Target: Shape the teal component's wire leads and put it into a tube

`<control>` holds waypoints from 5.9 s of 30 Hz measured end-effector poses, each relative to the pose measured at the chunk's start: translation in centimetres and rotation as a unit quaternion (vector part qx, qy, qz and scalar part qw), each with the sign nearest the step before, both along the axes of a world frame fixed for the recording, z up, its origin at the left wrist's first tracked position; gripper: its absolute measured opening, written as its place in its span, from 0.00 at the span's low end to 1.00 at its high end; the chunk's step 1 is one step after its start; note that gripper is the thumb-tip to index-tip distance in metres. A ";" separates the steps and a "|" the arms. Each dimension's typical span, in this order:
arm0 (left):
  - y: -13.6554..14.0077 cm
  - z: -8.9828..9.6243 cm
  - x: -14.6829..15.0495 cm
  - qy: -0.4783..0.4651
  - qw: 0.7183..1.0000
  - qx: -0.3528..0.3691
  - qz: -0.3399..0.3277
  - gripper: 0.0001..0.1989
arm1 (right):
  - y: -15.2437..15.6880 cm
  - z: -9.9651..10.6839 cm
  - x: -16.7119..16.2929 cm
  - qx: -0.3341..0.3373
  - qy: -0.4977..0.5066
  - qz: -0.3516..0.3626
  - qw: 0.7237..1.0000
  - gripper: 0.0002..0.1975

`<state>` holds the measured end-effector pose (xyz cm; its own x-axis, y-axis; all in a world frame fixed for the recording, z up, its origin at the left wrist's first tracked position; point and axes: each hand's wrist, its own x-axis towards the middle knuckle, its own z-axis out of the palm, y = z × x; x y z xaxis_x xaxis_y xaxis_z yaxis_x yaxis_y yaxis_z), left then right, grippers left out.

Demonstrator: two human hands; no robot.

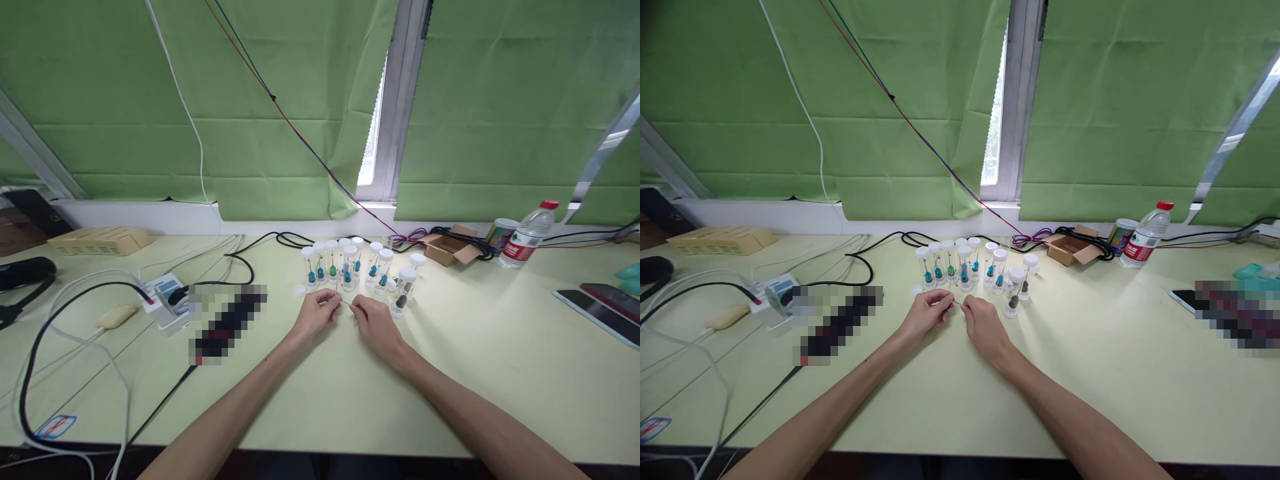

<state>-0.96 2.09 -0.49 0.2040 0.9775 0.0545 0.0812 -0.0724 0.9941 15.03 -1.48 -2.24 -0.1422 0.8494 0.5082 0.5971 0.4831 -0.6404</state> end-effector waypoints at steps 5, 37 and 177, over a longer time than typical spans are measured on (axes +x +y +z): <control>0.1 -0.1 -0.1 0.015 1.000 0.022 -0.004 0.15 | 0.0 -0.1 -0.1 -0.029 0.037 -0.001 0.999 0.10; 0.5 -0.3 -0.3 0.010 0.994 0.070 -0.083 0.14 | 0.5 1.2 0.5 -0.442 0.501 0.139 0.731 0.15; 0.5 1.3 -0.8 -0.130 0.960 -0.231 -0.090 0.08 | 0.9 1.1 1.8 0.185 -0.200 0.001 0.962 0.14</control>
